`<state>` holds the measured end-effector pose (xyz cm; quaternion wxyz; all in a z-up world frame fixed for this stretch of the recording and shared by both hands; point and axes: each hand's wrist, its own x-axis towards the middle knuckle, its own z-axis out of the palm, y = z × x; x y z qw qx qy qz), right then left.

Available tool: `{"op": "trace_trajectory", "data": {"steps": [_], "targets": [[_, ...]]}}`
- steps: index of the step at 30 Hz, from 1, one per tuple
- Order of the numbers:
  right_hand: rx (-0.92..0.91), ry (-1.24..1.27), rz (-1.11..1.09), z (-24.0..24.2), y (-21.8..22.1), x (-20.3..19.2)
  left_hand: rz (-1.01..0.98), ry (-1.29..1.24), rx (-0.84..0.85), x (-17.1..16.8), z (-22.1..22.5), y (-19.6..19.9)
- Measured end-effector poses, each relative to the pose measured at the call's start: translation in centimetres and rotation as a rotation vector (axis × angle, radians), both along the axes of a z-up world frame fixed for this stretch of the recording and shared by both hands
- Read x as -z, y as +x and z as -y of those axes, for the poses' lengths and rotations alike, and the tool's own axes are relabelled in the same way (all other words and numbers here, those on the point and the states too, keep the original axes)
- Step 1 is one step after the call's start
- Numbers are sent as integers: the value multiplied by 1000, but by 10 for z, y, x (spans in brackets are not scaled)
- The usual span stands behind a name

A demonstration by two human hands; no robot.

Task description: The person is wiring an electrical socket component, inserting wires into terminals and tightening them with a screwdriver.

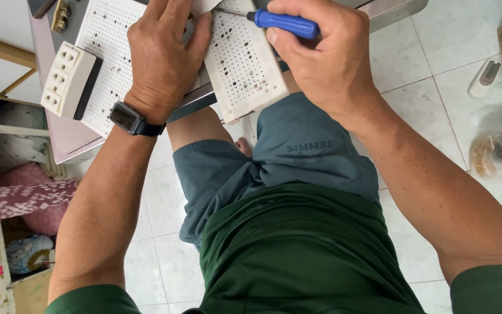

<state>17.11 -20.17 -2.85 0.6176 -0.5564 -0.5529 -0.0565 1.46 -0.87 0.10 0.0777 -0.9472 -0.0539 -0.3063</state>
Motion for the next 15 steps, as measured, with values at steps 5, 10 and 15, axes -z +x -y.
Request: {"op": "trace_trajectory", "data": {"steps": [5, 10, 15], "targets": [[-31, 0, -108, -1, -1, 2, -74, 77, 9, -10, -5, -3], [-48, -18, -77, 2, 0, -3, -91, 38, 19, -19, -10, -7], [-47, -77, -149, 5, -6, -12, -77, -15, 35, -25, -11, -9]]}}
